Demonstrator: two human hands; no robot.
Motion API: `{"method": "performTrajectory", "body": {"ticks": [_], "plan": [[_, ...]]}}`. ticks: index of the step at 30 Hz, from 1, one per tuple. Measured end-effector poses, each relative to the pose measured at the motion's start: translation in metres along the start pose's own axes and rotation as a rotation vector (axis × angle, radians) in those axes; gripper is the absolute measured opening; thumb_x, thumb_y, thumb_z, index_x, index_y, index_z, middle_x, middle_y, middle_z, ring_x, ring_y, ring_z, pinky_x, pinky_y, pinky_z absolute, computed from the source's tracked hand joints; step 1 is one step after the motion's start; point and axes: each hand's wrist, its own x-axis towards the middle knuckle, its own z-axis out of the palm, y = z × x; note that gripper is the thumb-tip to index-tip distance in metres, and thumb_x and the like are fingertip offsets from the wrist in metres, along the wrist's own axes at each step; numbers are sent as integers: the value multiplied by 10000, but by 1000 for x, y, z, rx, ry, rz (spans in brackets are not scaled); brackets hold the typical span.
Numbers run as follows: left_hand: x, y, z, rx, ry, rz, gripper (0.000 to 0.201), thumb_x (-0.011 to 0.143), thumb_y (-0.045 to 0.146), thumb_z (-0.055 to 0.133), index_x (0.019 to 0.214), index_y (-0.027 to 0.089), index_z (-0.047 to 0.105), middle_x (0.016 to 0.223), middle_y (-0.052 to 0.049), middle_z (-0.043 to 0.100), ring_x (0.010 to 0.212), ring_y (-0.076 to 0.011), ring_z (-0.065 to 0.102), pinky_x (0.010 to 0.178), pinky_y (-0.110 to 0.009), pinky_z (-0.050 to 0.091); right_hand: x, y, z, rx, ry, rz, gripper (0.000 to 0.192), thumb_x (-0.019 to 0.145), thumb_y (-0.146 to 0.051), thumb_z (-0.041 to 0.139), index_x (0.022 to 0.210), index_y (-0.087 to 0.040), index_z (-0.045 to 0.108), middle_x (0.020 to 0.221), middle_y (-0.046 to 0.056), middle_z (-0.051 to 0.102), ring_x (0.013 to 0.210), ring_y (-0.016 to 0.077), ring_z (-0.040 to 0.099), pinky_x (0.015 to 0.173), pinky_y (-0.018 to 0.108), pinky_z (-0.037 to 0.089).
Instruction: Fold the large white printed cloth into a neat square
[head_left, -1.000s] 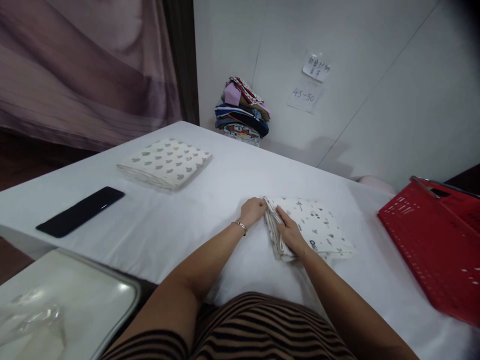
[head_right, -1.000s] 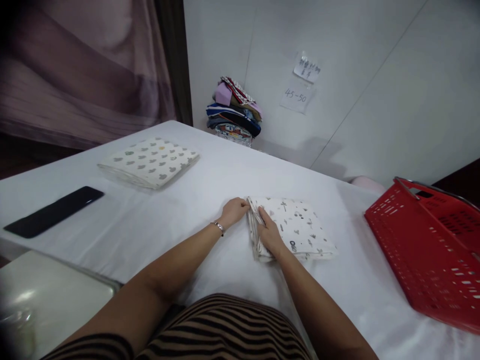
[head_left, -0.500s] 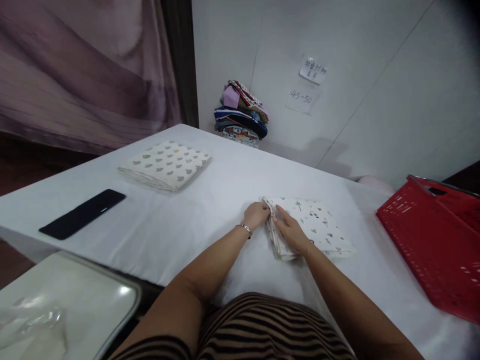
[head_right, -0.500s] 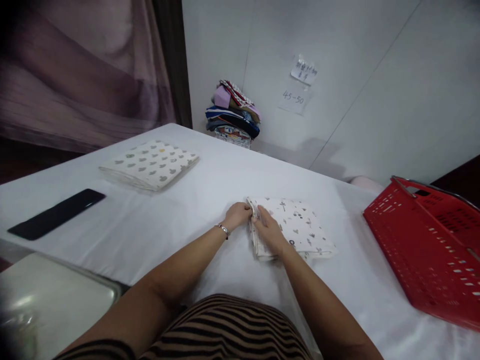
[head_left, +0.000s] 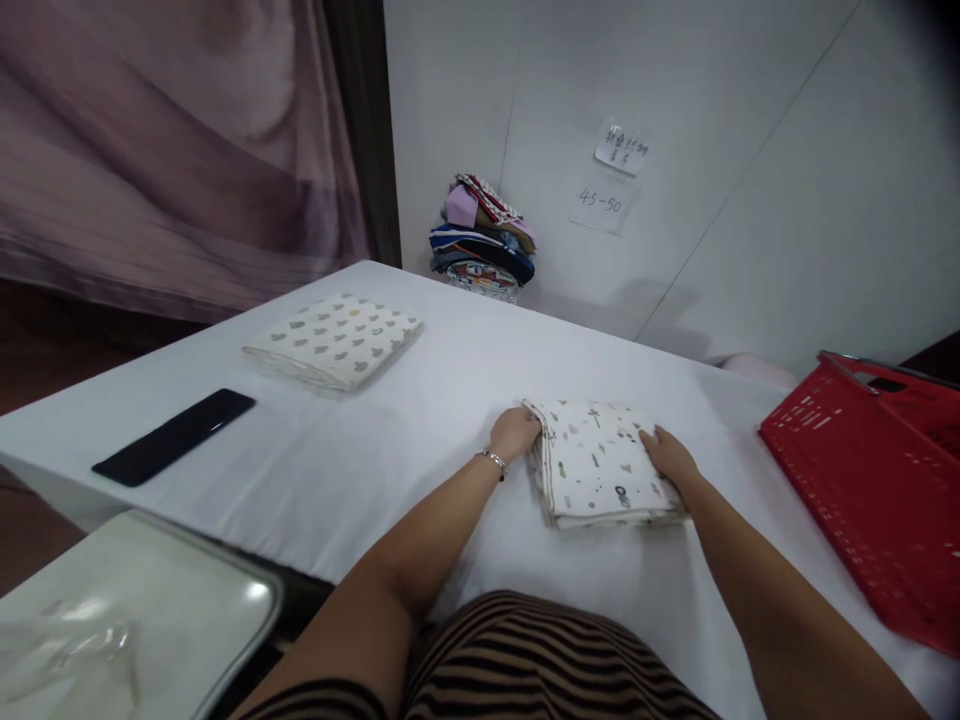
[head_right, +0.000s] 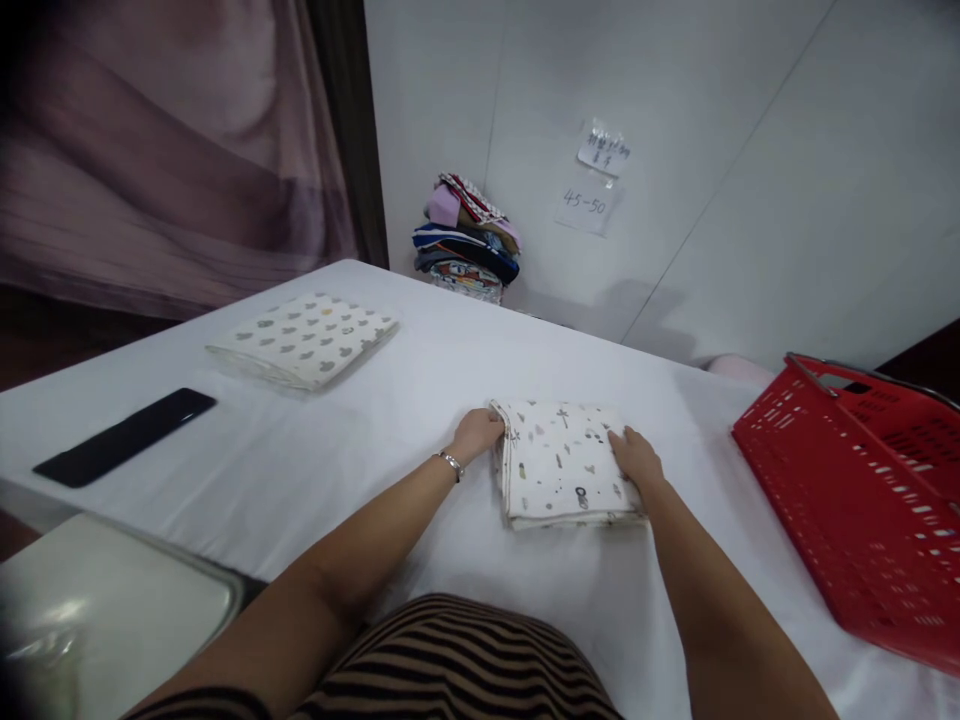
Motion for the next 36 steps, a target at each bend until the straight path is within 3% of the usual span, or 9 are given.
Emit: {"method": "performTrajectory", "body": {"ticks": [5, 13, 18, 23, 28, 32, 36], "plan": [[-4, -6, -1, 2, -1, -4, 211, 747, 296, 522, 756, 166, 689, 802, -79, 704, 748, -189, 625, 565, -250, 378, -7, 0, 10, -73, -51, -2, 662, 908, -538, 308, 1398, -104, 411, 1440, 152, 412, 1325, 310, 369, 1089, 443, 285], [4, -2, 2, -23, 23, -60, 298, 797, 375, 496, 807, 158, 700, 884, -124, 711, 804, -220, 649, 579, -261, 389, 8, -5, 2, -83, -91, 23, 669, 907, -510, 345, 1411, -72, 381, 1436, 180, 408, 1309, 303, 398, 1074, 422, 319], [3, -3, 5, -41, 42, -80, 264, 783, 337, 509, 837, 165, 702, 920, -114, 714, 810, -205, 650, 570, -246, 386, 15, -20, 10, -127, 72, -185, 607, 925, -464, 340, 1429, -126, 366, 1504, 147, 302, 1388, 281, 255, 1100, 431, 285], [2, -7, 4, -43, 45, -74, 240, 763, 331, 545, 817, 159, 704, 884, -112, 715, 791, -203, 646, 574, -246, 389, 13, -22, 24, -164, -25, -211, 541, 945, -433, 289, 1432, -209, 368, 1518, 91, 291, 1389, 240, 261, 1089, 434, 306], [6, -10, 4, -53, 35, -63, 278, 796, 348, 501, 768, 157, 701, 813, -109, 711, 729, -198, 640, 566, -256, 383, 11, -34, 14, -239, 11, -214, 550, 945, -469, 273, 1419, -215, 391, 1518, 108, 286, 1389, 305, 242, 1062, 531, 297], [6, -11, 5, -56, 50, -66, 282, 805, 339, 479, 763, 163, 696, 804, -99, 709, 723, -190, 633, 558, -253, 370, 1, -66, 15, -247, 60, -363, 559, 958, -479, 225, 1427, -215, 378, 1531, 101, 257, 1411, 286, 182, 1086, 535, 242], [4, -12, 5, -57, 54, -57, 243, 773, 326, 514, 720, 165, 688, 774, -94, 703, 706, -192, 622, 555, -255, 366, -11, -83, 34, -259, -47, -538, 562, 957, -506, 223, 1445, -256, 346, 1535, 57, 254, 1417, 249, 175, 1123, 510, 162]]}}
